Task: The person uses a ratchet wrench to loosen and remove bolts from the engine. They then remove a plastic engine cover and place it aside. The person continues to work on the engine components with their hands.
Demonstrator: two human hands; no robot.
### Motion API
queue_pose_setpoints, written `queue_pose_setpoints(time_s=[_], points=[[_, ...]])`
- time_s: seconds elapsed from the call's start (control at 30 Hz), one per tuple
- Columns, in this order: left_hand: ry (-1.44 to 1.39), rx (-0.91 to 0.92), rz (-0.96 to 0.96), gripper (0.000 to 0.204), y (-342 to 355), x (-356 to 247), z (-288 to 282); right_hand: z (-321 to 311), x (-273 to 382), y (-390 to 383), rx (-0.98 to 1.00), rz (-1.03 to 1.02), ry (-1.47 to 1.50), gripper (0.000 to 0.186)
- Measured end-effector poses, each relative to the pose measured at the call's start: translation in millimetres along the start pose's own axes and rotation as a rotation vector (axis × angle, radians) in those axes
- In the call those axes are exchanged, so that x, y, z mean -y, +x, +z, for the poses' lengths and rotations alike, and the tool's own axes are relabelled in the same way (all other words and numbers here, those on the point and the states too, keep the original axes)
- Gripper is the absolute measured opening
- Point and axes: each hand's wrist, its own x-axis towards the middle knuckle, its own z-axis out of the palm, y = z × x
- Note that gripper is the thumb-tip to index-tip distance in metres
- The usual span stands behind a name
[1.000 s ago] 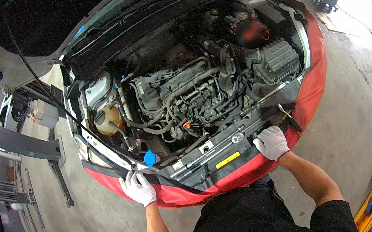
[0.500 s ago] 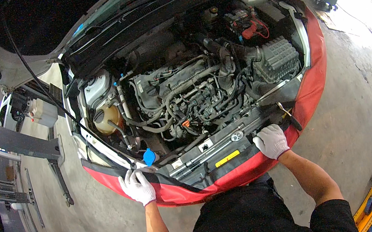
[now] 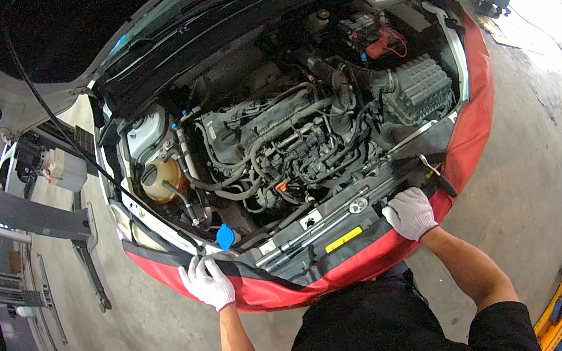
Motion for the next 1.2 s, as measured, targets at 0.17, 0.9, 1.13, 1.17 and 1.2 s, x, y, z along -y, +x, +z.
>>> queue_pose_setpoints(time_s=[0.17, 0.9, 1.13, 1.17, 1.2], points=[[0.006, 0.023, -0.008, 0.031, 1.5, 2.4, -1.6, -0.7, 0.4, 1.4, -0.013, -0.008, 0.005, 0.020], [-0.350, 0.485, 0.075, 0.062, 230.1, -225.9, 134.8, -7.2, -10.6, 19.6, 0.049, 0.034, 0.114, 0.019], [0.142, 0.915, 0.042, 0.072, 328.4, -284.0, 315.5, -5.4, -17.1, 28.1, 0.094, 0.048, 0.129, 0.022], [0.157, 0.965, 0.012, 0.073, 335.8, -289.7, 335.2, -5.6, -18.7, 28.9, 0.105, 0.054, 0.139, 0.022], [0.294, 1.084, -0.005, 0.070, 341.2, -301.1, 348.4, -8.3, -18.7, 32.1, 0.107, 0.055, 0.145, 0.023]])
